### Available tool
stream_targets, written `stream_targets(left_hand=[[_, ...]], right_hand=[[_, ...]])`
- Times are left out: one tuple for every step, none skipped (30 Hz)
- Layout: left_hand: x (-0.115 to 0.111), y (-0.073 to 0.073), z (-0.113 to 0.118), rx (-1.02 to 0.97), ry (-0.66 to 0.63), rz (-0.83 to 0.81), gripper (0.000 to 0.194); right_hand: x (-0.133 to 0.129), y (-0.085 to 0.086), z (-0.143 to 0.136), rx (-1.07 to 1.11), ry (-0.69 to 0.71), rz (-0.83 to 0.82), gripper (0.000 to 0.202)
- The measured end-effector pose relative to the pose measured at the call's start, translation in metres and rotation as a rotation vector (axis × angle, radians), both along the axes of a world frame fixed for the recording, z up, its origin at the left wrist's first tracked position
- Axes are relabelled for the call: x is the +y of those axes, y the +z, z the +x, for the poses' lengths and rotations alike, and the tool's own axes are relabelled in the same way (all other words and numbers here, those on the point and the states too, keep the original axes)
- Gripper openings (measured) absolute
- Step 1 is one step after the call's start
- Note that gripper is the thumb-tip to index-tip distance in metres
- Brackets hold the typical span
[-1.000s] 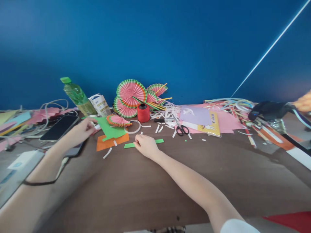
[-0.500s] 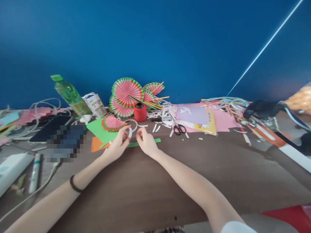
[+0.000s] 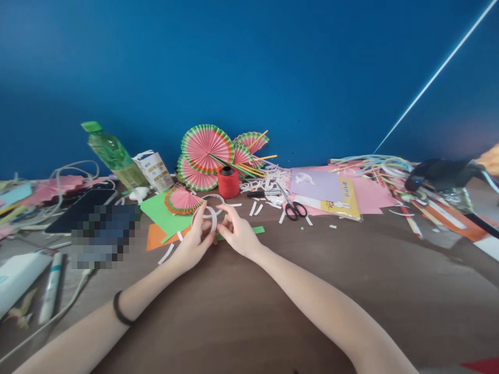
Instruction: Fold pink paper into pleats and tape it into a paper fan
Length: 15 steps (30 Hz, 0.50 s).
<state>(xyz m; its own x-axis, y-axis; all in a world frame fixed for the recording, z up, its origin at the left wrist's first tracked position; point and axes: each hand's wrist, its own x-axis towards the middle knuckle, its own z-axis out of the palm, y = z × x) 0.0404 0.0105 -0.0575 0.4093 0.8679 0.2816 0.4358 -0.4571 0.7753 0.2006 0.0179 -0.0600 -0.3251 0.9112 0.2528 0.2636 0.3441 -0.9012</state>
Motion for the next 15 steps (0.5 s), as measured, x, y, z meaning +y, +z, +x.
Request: stream_targets(left_hand=[[-0.0001, 0.0001, -0.0003, 0.002, 0.003, -0.002, 0.068], [-0.0002, 0.0006, -0.0008, 0.011, 0.004, -0.004, 0.068], [-0.0004, 0.0013, -0.0013, 0.022, 0.003, -0.005, 0.067], [-0.0006, 0.0023, -0.0019, 0.028, 0.001, -0.007, 0.065], [-0.0008, 0.0034, -0.0024, 0.025, -0.002, -0.011, 0.062], [-0.0011, 0.0044, -0.0029, 0.010, -0.005, -0.016, 0.059], [-0.0013, 0.0052, -0.0034, -0.014, -0.009, -0.023, 0.056], [-0.0014, 0.0057, -0.0038, -0.043, -0.015, -0.032, 0.054], [-0.0014, 0.0059, -0.0042, -0.076, -0.020, -0.044, 0.053], [-0.0013, 0.0057, -0.0045, -0.109, -0.024, -0.064, 0.051], [-0.0010, 0.0055, -0.0048, -0.138, -0.026, -0.094, 0.049], [-0.0006, 0.0051, -0.0050, -0.166, -0.027, -0.130, 0.045], [0.0000, 0.0049, -0.0052, -0.188, -0.034, -0.167, 0.040], [0.0006, 0.0049, -0.0053, -0.204, -0.048, -0.198, 0.035], [0.0012, 0.0050, -0.0054, -0.213, -0.066, -0.221, 0.030]], right_hand=[[0.0000, 0.0003, 0.0003, -0.026, 0.014, 0.004, 0.045], [0.0001, 0.0003, 0.0005, -0.049, 0.028, 0.007, 0.047], [0.0002, 0.0002, 0.0008, -0.063, 0.041, 0.009, 0.048], [0.0002, 0.0000, 0.0011, -0.065, 0.051, 0.011, 0.048], [0.0003, -0.0002, 0.0012, -0.057, 0.058, 0.011, 0.048], [0.0003, -0.0003, 0.0013, -0.046, 0.062, 0.010, 0.047], [0.0003, -0.0004, 0.0013, -0.034, 0.063, 0.008, 0.047], [0.0002, -0.0003, 0.0012, -0.024, 0.063, 0.006, 0.047], [0.0002, -0.0003, 0.0009, -0.015, 0.062, 0.004, 0.047], [0.0002, -0.0004, 0.0006, -0.006, 0.061, 0.000, 0.048], [0.0003, -0.0006, 0.0003, 0.006, 0.057, -0.002, 0.048], [0.0004, -0.0011, 0.0000, 0.023, 0.050, -0.003, 0.048], [0.0006, -0.0017, -0.0003, 0.043, 0.044, -0.005, 0.049], [0.0008, -0.0026, -0.0005, 0.065, 0.036, -0.007, 0.050], [0.0010, -0.0034, -0.0006, 0.086, 0.029, -0.010, 0.053]])
